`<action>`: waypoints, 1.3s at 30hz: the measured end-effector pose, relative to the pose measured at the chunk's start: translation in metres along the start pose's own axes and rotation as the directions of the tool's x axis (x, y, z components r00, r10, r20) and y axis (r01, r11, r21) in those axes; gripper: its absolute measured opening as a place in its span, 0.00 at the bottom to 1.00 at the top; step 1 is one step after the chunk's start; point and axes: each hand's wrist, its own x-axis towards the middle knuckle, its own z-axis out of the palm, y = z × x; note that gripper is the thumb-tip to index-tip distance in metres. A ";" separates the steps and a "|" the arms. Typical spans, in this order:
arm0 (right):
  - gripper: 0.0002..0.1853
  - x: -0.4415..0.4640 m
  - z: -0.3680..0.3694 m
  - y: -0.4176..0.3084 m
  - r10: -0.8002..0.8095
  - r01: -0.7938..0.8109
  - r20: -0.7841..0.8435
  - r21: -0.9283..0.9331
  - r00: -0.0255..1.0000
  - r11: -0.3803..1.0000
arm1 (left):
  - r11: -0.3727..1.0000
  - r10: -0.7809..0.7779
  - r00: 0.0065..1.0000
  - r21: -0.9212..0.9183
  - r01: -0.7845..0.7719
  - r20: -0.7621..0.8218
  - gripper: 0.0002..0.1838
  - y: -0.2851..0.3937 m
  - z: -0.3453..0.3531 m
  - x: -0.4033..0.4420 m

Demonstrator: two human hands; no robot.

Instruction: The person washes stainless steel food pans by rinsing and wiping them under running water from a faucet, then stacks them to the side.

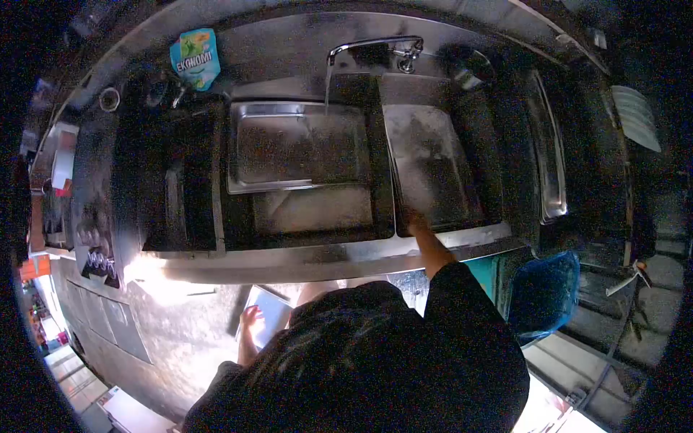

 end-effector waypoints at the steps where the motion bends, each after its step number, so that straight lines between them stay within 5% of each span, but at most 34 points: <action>1: 0.20 0.002 0.016 0.012 -0.005 0.009 -0.135 0.031 0.991 0.999 | 0.997 0.054 0.998 0.045 -0.055 0.014 0.20 -0.009 -0.007 0.011; 3: 0.18 0.013 0.041 0.040 -0.290 0.163 -0.278 -0.403 0.916 0.901 | 0.988 0.120 0.993 0.100 -0.121 0.020 0.21 0.011 -0.011 0.007; 4: 0.17 0.015 0.054 0.051 -0.431 0.172 -0.315 -0.602 0.846 0.779 | 0.995 0.060 0.998 -0.083 -0.059 0.004 0.21 0.030 0.001 -0.022; 5: 0.15 -0.002 0.025 0.016 -0.331 0.107 -0.241 -0.640 0.912 0.761 | 0.964 0.010 1.000 -0.264 -0.010 -0.002 0.21 0.054 0.006 -0.040; 6: 0.14 -0.020 -0.005 -0.021 -0.223 0.054 -0.160 -0.686 0.962 0.726 | 0.912 0.061 0.986 -0.411 0.010 0.158 0.21 0.037 0.000 -0.033; 7: 0.13 -0.043 -0.042 -0.069 -0.112 0.019 -0.078 -0.735 0.991 0.678 | 0.928 0.198 0.955 -0.355 -0.111 0.220 0.23 0.022 -0.002 -0.033; 9: 0.16 -0.063 -0.089 -0.117 0.057 -0.169 -0.220 -0.536 0.974 0.827 | 0.905 0.423 0.855 -0.180 -0.385 0.299 0.26 0.022 0.003 -0.049; 10: 0.19 -0.070 -0.106 -0.125 -0.079 -0.116 -0.303 -0.576 0.950 0.809 | 0.850 0.511 0.798 -0.047 -0.525 0.319 0.27 0.031 0.007 -0.062; 15: 0.12 -0.060 -0.203 -0.142 -0.389 0.008 -0.424 -0.667 0.818 0.745 | 0.882 0.413 0.856 0.100 -0.461 0.310 0.28 0.105 0.013 -0.080; 18: 0.12 -0.039 -0.243 -0.148 -0.459 0.156 -0.469 -0.550 0.755 0.820 | 0.950 0.293 0.917 0.024 -0.311 0.271 0.26 0.088 -0.009 -0.010; 21: 0.23 -0.026 -0.263 -0.172 -0.522 0.090 -0.329 -0.775 0.787 0.625 | 0.987 0.117 0.983 -0.126 -0.099 0.142 0.25 0.077 -0.023 0.063; 24: 0.22 -0.010 -0.268 -0.195 -0.588 0.039 -0.512 -0.733 0.626 0.680 | 0.987 0.136 0.983 -0.103 -0.124 0.123 0.25 0.096 -0.024 0.071; 28: 0.24 0.008 -0.267 -0.188 -0.443 -0.042 -0.506 -0.692 0.740 0.721 | 0.975 0.218 0.949 -0.089 -0.203 0.226 0.24 0.073 -0.028 0.021; 31: 0.27 0.013 -0.273 -0.172 -0.555 0.069 -0.390 -0.771 0.734 0.633 | 0.919 0.383 0.869 -0.036 -0.392 0.315 0.23 0.052 -0.017 -0.038; 33: 0.29 -0.001 -0.295 -0.190 -0.695 0.034 -0.532 -0.782 0.484 0.622 | 0.884 0.452 0.830 -0.041 -0.465 0.326 0.22 0.044 -0.005 -0.055; 36: 0.31 -0.041 -0.353 -0.222 -0.416 -0.053 -0.726 -0.526 0.548 0.849 | 0.880 0.461 0.830 -0.043 -0.473 0.314 0.22 0.034 0.003 -0.068; 38: 0.31 -0.082 -0.383 -0.243 -0.531 0.012 -0.746 -0.576 0.402 0.817 | 0.892 0.441 0.843 -0.051 -0.449 0.308 0.21 0.035 -0.001 -0.066; 39: 0.29 -0.118 -0.392 -0.269 -0.458 0.039 -0.776 -0.492 0.434 0.870 | 0.904 0.420 0.855 -0.062 -0.422 0.304 0.21 0.036 -0.003 -0.062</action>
